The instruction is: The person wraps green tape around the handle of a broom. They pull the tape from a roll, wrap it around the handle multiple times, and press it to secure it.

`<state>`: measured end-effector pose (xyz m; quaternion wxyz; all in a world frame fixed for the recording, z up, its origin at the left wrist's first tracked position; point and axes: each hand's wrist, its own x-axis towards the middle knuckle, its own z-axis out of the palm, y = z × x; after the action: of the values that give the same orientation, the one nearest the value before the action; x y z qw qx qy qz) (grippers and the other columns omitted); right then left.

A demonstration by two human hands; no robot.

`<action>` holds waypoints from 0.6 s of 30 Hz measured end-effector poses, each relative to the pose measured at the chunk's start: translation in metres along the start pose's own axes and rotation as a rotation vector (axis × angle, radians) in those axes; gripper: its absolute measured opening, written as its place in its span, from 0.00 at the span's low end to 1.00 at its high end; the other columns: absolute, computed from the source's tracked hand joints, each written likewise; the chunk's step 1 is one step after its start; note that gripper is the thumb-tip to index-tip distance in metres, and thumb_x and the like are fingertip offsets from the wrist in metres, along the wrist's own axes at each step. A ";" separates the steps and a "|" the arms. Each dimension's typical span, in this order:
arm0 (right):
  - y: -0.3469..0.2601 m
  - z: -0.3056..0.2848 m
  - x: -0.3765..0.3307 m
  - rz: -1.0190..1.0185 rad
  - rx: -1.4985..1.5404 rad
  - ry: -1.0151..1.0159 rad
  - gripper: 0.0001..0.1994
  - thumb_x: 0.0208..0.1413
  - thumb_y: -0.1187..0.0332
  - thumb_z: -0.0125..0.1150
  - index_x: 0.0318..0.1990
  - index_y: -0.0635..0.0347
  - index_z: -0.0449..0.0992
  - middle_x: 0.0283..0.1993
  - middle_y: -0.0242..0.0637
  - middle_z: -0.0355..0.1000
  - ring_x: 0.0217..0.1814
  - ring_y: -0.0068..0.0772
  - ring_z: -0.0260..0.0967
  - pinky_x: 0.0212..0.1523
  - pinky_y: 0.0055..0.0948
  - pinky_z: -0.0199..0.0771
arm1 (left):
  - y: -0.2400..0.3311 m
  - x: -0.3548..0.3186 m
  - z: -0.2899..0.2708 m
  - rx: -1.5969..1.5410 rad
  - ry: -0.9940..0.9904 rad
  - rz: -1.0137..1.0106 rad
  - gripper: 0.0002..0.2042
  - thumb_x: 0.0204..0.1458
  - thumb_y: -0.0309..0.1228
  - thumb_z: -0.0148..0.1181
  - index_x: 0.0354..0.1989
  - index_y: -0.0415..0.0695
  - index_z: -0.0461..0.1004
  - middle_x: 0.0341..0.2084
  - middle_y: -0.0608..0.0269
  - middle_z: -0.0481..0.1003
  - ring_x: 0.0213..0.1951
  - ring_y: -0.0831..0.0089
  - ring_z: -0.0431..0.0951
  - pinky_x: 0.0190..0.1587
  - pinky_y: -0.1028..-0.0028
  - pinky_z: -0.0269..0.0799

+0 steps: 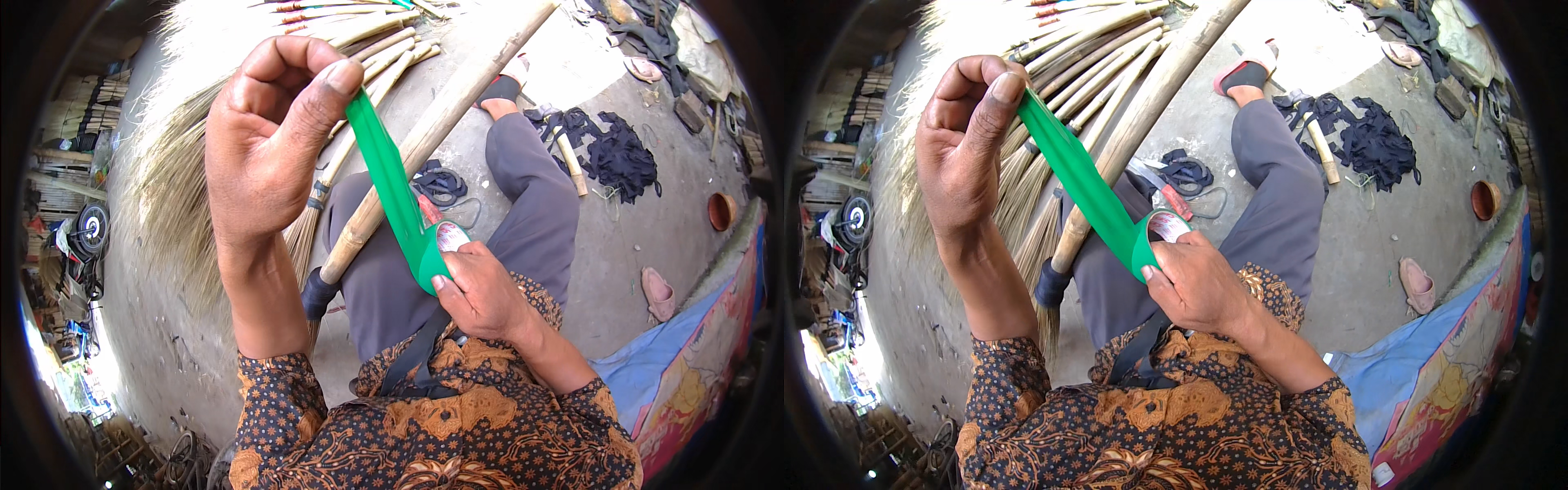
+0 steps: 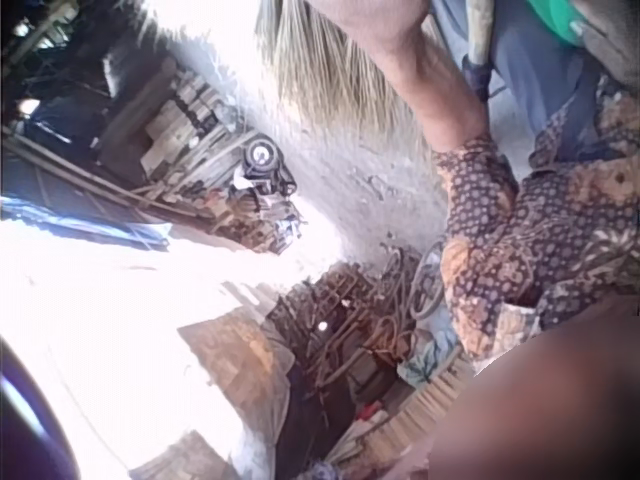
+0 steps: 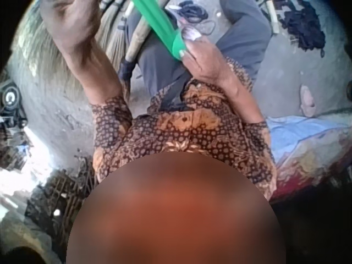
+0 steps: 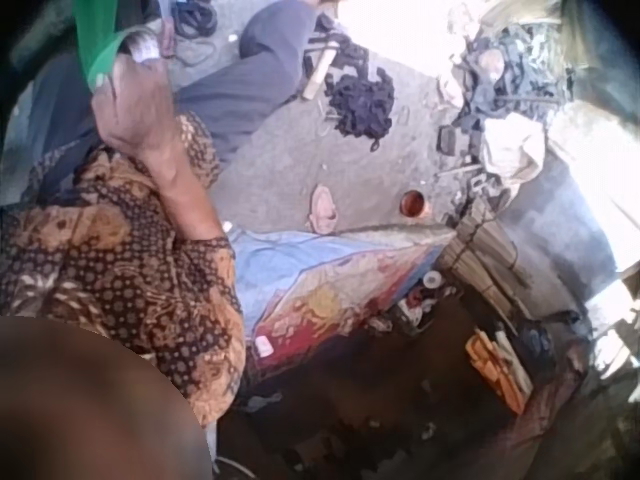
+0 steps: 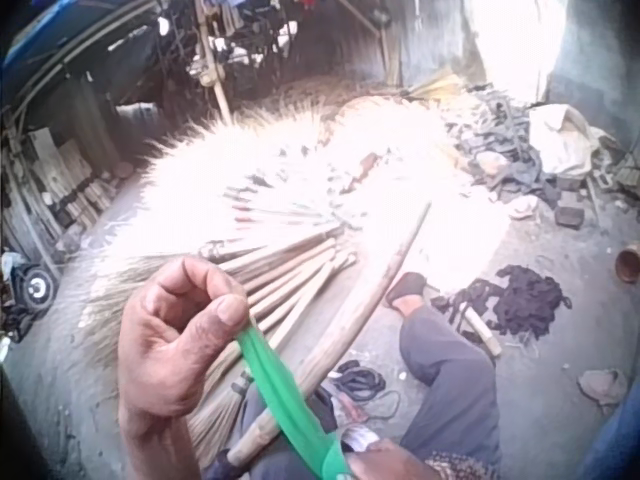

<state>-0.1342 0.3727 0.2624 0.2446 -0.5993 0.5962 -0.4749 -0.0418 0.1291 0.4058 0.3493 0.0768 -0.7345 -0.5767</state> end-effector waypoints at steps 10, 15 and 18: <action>0.002 0.019 -0.006 0.038 0.130 0.163 0.08 0.73 0.67 0.57 0.51 0.56 0.80 0.37 0.36 0.79 0.40 0.46 0.76 0.57 0.41 0.69 | 0.000 0.037 -0.028 0.116 0.082 0.034 0.09 0.69 0.30 0.68 0.51 0.38 0.80 0.36 0.72 0.79 0.31 0.91 0.68 0.34 0.86 0.57; 0.011 0.012 -0.002 0.100 0.006 -0.030 0.08 0.72 0.64 0.62 0.46 0.57 0.82 0.31 0.36 0.75 0.34 0.46 0.74 0.54 0.41 0.69 | 0.002 0.046 -0.014 0.079 -0.074 0.094 0.09 0.69 0.29 0.66 0.50 0.37 0.79 0.38 0.66 0.81 0.37 0.83 0.77 0.40 0.82 0.70; 0.005 0.012 0.001 0.109 -0.025 -0.040 0.07 0.71 0.65 0.62 0.45 0.57 0.82 0.30 0.36 0.75 0.34 0.46 0.74 0.54 0.41 0.70 | 0.002 0.052 0.000 0.066 -0.074 0.141 0.07 0.69 0.30 0.67 0.43 0.40 0.78 0.33 0.72 0.79 0.35 0.85 0.74 0.40 0.81 0.68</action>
<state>-0.1262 0.3672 0.2532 0.2746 -0.5780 0.6289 -0.4415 -0.0799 0.1033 0.4298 0.3590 0.0150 -0.7692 -0.5284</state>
